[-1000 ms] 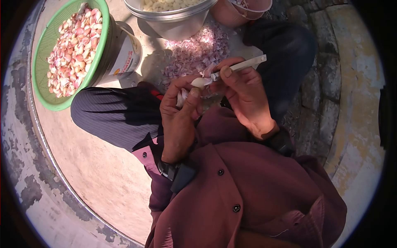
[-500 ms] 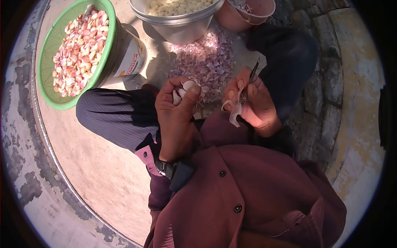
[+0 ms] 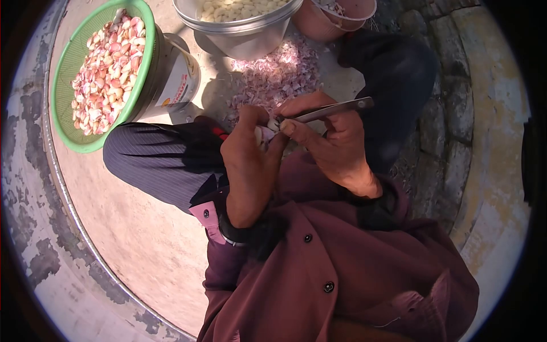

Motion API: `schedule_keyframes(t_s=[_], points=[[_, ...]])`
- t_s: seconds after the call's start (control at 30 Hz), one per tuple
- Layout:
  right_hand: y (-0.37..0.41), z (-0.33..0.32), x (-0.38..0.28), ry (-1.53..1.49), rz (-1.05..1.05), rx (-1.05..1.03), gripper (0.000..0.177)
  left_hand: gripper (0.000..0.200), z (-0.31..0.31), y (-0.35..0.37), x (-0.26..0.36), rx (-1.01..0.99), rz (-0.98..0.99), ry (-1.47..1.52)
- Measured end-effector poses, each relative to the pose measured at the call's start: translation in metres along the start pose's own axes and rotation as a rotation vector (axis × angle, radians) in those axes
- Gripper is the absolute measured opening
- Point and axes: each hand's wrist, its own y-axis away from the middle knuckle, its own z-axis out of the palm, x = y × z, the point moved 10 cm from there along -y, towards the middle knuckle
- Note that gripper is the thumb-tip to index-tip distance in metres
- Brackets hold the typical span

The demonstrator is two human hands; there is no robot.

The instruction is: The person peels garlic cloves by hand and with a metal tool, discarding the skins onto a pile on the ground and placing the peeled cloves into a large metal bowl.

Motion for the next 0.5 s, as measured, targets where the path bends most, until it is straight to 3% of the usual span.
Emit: schedule_keyframes(t_s=[0.07,0.13,0.23,0.37,0.43,0.47,0.5], points=[[0.000,-0.001,0.001,0.056,0.008,-0.024,0.016,0.029,0.000,0.000,0.003,-0.015,0.005,0.044],[0.000,-0.006,0.022,-0.313,0.214,0.040,0.014,0.027,0.002,0.000,0.002,-0.030,0.009,0.087],[0.002,-0.013,0.044,-0.361,0.254,0.083,0.013,0.023,0.010,0.000,-0.005,-0.096,-0.013,0.204],[0.008,-0.018,0.058,-0.383,0.325,0.131,0.013,0.019,0.012,-0.003,-0.008,-0.106,-0.185,0.564],[0.016,-0.021,0.075,-0.216,0.392,0.100,0.012,0.019,0.004,-0.011,0.001,-0.035,-0.240,0.775],[0.018,-0.024,0.079,-0.212,0.382,0.102,0.012,0.019,-0.004,-0.018,0.005,0.022,-0.247,0.837],[0.021,-0.027,0.086,-0.164,0.409,0.105,0.012,0.021,-0.019,-0.033,0.017,0.064,-0.096,0.787]])
